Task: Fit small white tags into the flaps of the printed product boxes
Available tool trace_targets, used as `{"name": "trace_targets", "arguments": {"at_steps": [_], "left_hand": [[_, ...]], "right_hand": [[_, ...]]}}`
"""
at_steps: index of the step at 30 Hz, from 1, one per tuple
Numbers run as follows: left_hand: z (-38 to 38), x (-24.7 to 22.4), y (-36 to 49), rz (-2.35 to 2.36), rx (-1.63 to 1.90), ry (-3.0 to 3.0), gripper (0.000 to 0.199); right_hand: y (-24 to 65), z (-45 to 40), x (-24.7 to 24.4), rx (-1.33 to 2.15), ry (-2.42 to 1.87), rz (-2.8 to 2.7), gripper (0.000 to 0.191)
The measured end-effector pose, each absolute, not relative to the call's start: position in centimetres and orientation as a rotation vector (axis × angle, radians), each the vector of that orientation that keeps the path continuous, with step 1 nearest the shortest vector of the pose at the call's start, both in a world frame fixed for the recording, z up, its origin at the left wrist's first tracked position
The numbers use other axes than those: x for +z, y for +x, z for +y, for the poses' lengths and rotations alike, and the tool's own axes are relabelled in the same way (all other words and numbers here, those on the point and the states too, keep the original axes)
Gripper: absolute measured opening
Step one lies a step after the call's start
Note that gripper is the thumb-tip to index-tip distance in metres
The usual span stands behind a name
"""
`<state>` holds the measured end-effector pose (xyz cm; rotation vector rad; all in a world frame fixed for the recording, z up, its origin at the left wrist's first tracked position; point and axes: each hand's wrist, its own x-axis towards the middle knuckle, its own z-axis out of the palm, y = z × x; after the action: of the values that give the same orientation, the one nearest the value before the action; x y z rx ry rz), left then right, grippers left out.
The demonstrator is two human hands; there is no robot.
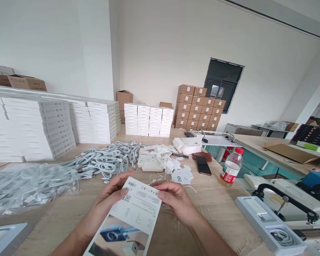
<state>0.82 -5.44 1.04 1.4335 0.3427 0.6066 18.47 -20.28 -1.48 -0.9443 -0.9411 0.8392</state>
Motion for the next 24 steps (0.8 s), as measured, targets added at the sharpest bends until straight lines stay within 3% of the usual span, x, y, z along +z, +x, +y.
{"name": "trace_targets", "arguments": {"at_steps": [6, 10, 17, 21, 24], "left_hand": [[-5.5, 0.9, 0.5, 0.334, 0.638, 1.553, 0.033], [-5.4, 0.6, 0.5, 0.319, 0.661, 1.593, 0.036], [-4.6, 2.0, 0.5, 0.312, 0.403, 1.649, 0.065], [-4.4, 2.6, 0.7, 0.135, 0.29, 1.692, 0.044], [-4.3, 2.3, 1.0, 0.096, 0.342, 1.683, 0.041]], "right_hand": [[17.8, -20.2, -1.6, 0.831, -1.153, -0.955, 0.042], [17.5, -20.3, -1.7, 0.653, -1.191, -1.081, 0.04], [18.1, -20.5, -1.2, 0.434, -1.186, -0.971, 0.038], [18.7, -20.7, -0.8, 0.42, -1.182, -0.908, 0.041], [18.7, -20.7, -0.7, 0.532, -1.209, -0.975, 0.053]]}}
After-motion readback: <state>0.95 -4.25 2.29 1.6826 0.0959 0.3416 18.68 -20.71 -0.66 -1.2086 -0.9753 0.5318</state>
